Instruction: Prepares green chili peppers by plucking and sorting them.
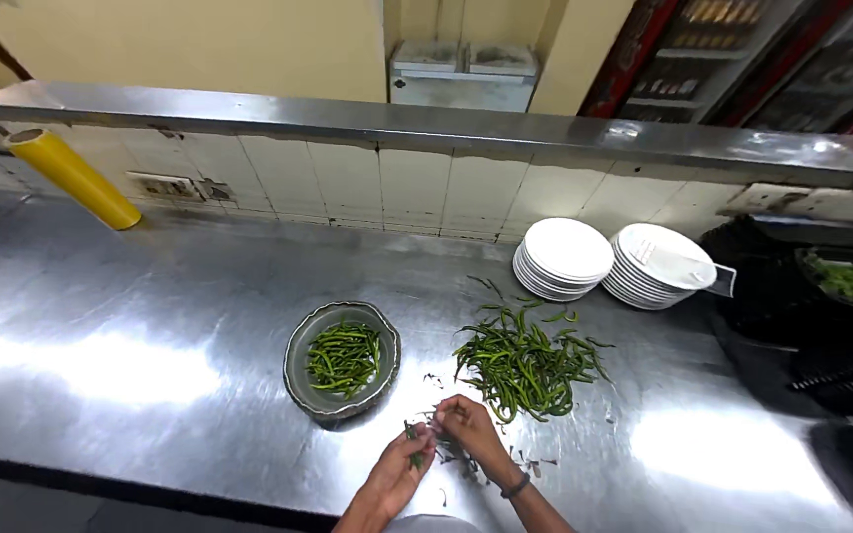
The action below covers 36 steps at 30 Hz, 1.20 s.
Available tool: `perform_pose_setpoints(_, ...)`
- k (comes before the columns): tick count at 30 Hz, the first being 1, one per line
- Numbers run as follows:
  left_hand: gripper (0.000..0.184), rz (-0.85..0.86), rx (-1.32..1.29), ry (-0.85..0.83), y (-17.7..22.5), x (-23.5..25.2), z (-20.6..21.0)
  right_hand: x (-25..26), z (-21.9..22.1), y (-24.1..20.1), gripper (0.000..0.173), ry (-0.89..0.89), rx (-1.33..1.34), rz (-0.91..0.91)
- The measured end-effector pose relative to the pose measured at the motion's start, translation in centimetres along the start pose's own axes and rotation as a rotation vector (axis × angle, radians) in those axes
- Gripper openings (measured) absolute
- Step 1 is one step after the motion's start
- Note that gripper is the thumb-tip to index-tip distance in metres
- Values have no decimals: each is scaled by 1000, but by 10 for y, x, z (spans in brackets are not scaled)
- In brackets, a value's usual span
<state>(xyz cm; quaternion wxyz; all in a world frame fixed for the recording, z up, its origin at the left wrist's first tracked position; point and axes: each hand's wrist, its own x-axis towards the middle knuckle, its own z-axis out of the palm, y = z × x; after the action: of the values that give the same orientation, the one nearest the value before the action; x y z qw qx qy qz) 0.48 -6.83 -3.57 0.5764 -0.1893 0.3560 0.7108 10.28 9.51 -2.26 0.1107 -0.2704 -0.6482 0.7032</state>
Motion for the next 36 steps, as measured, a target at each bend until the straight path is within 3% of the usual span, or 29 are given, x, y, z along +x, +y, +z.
perform_pose_setpoints(4, 23, 102, 148, -32, -8, 4, 5, -31, 5, 27, 18, 83, -160, 14)
perform_pose_setpoints(9, 15, 150, 245, -4, -9, 3, 7, -45, -3, 32, 19, 124, -170, 122)
perform_pose_setpoints(14, 17, 141, 336, -13, -5, 3, 9, -47, -2, 21, 35, 85, 60, 228)
perform_pose_setpoints(17, 22, 145, 388, -18, -5, 2, 11, -45, -1, 18, 20, 87, 66, 247)
perform_pose_setpoints(24, 21, 238, 429, -37, -9, 2, 9, -43, -4, 25, 23, 71, 9, 307)
perform_pose_setpoints(27, 17, 196, 303, -21, -11, 4, 8, -46, -2, 25, 17, 68, 41, 183)
perform_pose_setpoints(30, 5, 70, 33, 68, -7, 10, 6, -51, -1, 18, 18, -49, 222, -66)
perform_pose_setpoints(32, 8, 66, -6, 71, -1, 10, 3, -51, -2, 8, 17, -99, 299, -131)
perform_pose_setpoints(34, 17, 50, 18, 43, 5, 8, 3, -46, -6, 9, 15, -2, 137, -107)
perform_pose_setpoints(36, 25, 14, 7, 37, 5, 6, 4, -41, -16, 19, 28, 107, -290, -44)
